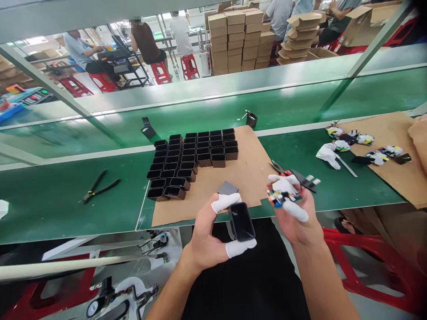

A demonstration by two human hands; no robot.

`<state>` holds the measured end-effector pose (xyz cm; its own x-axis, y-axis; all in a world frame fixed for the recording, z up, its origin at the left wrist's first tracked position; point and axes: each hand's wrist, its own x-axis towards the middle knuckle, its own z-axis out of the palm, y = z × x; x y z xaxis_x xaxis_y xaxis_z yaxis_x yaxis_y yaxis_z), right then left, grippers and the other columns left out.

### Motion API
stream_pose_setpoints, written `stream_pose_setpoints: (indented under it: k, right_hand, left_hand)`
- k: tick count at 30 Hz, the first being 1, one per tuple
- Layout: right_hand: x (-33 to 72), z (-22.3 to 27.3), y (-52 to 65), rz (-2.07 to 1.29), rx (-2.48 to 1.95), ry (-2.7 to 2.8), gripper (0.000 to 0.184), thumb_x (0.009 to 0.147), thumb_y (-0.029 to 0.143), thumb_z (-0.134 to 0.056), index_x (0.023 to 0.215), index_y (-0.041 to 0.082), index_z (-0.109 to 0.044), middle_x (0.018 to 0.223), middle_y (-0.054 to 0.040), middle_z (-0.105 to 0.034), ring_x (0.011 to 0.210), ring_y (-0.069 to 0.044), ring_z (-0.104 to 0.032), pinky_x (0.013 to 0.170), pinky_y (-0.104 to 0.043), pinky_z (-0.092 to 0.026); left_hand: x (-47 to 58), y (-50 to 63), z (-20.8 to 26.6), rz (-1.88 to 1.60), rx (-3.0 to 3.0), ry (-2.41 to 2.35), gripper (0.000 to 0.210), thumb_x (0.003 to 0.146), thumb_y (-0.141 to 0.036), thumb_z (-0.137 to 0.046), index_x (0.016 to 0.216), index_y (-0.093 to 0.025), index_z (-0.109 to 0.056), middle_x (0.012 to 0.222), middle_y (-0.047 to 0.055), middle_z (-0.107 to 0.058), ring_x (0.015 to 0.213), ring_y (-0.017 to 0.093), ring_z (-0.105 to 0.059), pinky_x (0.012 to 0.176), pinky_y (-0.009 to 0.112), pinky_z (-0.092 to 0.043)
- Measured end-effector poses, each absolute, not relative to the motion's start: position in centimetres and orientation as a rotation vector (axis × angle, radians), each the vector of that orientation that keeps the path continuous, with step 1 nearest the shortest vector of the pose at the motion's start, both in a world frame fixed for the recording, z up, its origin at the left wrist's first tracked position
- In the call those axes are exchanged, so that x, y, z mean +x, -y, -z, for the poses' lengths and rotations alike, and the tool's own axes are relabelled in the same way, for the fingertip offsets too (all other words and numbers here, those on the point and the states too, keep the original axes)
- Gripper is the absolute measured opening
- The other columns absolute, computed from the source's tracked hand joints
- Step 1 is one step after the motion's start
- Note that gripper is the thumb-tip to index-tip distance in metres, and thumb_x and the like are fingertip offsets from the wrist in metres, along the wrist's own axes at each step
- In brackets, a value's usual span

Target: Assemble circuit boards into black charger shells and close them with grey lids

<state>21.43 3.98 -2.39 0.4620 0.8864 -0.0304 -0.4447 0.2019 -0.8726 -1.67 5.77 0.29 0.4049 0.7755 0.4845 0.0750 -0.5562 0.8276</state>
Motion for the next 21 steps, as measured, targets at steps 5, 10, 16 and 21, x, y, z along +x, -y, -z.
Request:
stream_pose_setpoints:
  k: [5, 10, 16, 21]
  right_hand:
    - [21.6, 5.9, -7.8, -0.981, -1.149, 0.51, 0.06, 0.066, 0.063, -0.099, 0.098, 0.028, -0.062, 0.101, -0.0023, -0.078, 0.085, -0.022, -0.078, 0.085, -0.048, -0.069]
    - [20.8, 9.0, -9.5, -0.9, -1.343, 0.586, 0.074, 0.051, 0.046, -0.108, 0.101, 0.026, -0.058, 0.092, 0.0022, -0.074, 0.082, -0.02, -0.075, 0.081, -0.038, -0.065]
    - [20.0, 8.7, -8.4, -0.908, -1.538, 0.793, 0.065, 0.063, 0.049, -0.101, 0.115, 0.021, -0.075, 0.11, -0.012, -0.083, 0.102, -0.032, -0.08, 0.101, -0.053, -0.063]
    - [19.8, 8.5, -7.3, -0.89, -1.63, 0.948, 0.062, 0.06, 0.054, -0.097, 0.11, 0.022, -0.079, 0.115, -0.0143, -0.084, 0.11, -0.04, -0.08, 0.107, -0.062, -0.061]
  left_hand:
    - [-2.6, -7.5, 2.9, -1.161, 1.827, -1.197, 0.062, 0.083, -0.038, -0.097, 0.138, -0.028, -0.069, 0.131, 0.01, -0.078, 0.123, 0.032, -0.075, 0.111, 0.055, -0.062]
    - [-5.1, -10.5, 6.8, -1.237, 1.779, -1.424, 0.053, 0.085, -0.032, -0.094, 0.131, -0.022, -0.069, 0.122, 0.01, -0.079, 0.11, 0.028, -0.081, 0.101, 0.047, -0.067]
    - [-7.0, -7.7, 6.8, -1.492, 1.896, -1.676, 0.07, 0.084, -0.042, -0.095, 0.142, -0.021, -0.063, 0.114, 0.009, -0.069, 0.103, 0.027, -0.073, 0.095, 0.045, -0.065]
    - [-10.2, -6.7, 7.0, -1.606, 1.842, -2.119, 0.042, 0.097, -0.036, -0.082, 0.135, -0.021, -0.072, 0.109, 0.01, -0.06, 0.106, 0.032, -0.06, 0.099, 0.055, -0.055]
